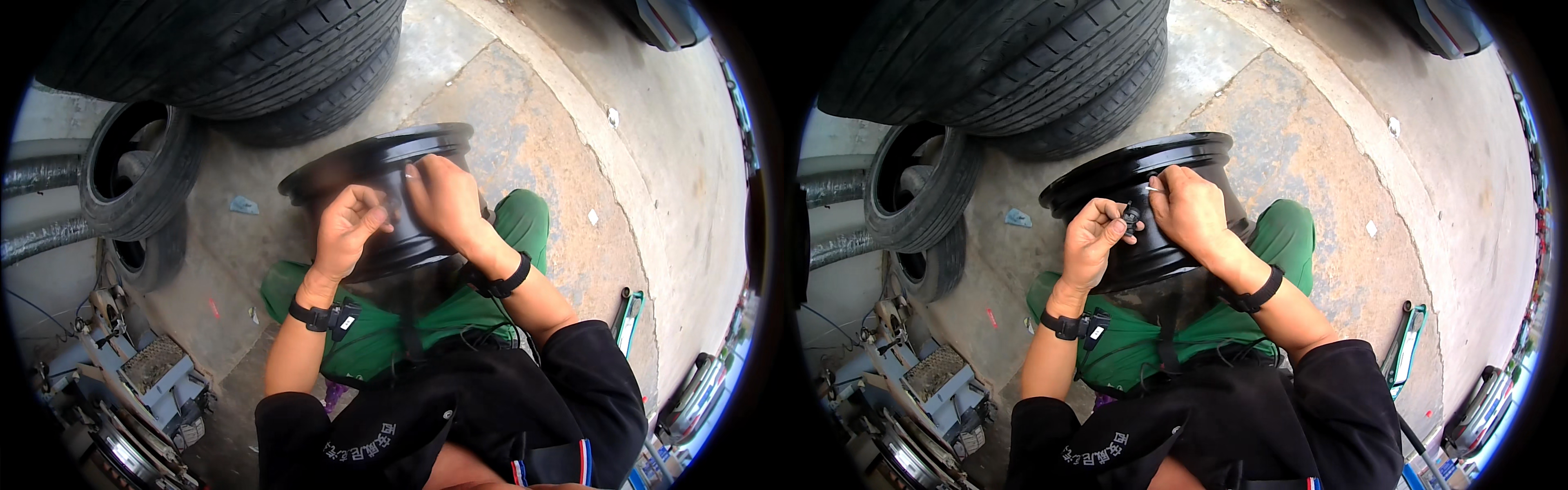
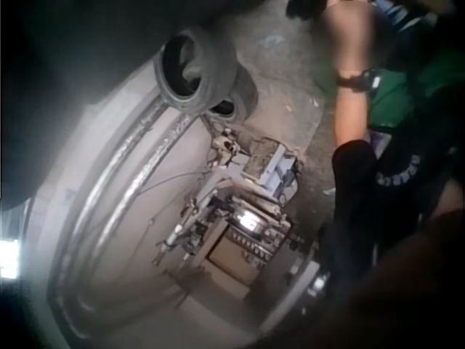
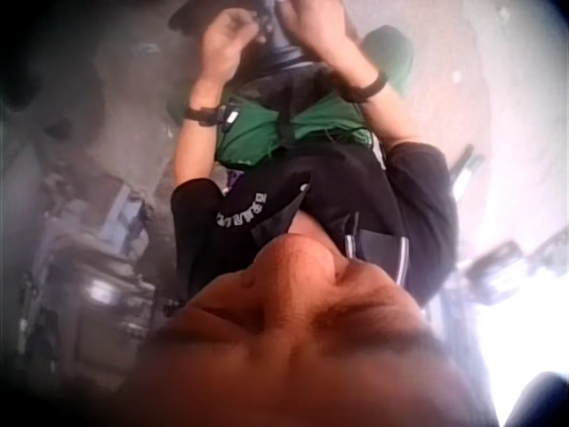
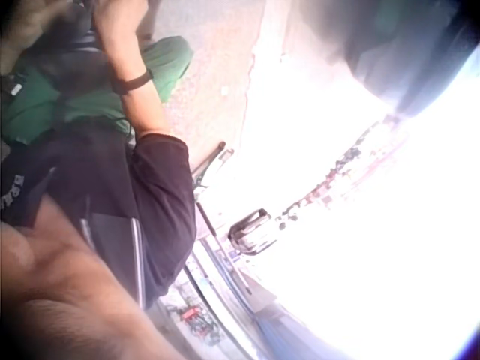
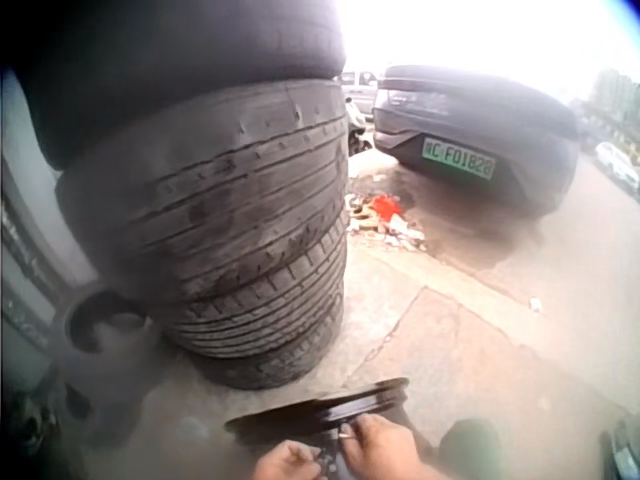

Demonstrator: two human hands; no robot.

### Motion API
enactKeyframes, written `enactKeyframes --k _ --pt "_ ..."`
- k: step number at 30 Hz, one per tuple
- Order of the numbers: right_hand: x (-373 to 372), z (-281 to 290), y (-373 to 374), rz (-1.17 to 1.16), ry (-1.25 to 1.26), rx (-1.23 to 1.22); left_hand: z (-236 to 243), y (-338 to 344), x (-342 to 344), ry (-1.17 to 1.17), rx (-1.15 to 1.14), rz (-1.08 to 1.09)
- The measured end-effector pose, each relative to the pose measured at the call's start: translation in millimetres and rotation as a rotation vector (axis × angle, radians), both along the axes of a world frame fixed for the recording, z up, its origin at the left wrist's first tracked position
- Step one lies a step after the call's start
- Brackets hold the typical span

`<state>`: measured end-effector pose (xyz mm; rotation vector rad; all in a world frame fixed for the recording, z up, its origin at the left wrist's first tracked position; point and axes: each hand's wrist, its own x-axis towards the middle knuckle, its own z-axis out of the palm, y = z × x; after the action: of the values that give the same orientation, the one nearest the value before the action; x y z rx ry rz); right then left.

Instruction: The person uses a tool to secure a component on a silver rim and then installs tire pressure sensors into the silver rim and a black rim by hand, pressing them into place.

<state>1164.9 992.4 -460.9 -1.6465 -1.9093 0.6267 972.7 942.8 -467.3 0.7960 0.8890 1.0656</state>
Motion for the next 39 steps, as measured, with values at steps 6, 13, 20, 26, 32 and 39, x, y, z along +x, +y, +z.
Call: enactKeyframes --k 6,13,20,26,32,39 --pt "-13.5 8.7 -2.0 -0.118 0.075 -0.154 -6.4 -3.1 -7.1 -0.002 0.03 0.015" --pt "-16.2 4.5 -6.1 -0.106 0.036 -0.132 -10.6 -4.4 -9.3 0.012 0.067 0.035" --pt "-24.5 8.2 -9.5 -0.141 0.052 -0.142 -11.5 -7.2 -11.1 0.036 0.081 0.059" --pt "-24.5 -4.4 -9.7 -0.137 0.088 -0.042 -12.1 -7.2 -11.1 0.055 0.083 0.048" --pt "-32.1 8.2 -10.7 -0.147 0.044 -0.108 -12.3 -9.7 -15.3 0.063 0.098 0.061" --pt "-33.4 2.6 -12.4 -0.165 0.093 -0.143 -13.4 -10.9 -17.8 0.084 0.103 0.061"
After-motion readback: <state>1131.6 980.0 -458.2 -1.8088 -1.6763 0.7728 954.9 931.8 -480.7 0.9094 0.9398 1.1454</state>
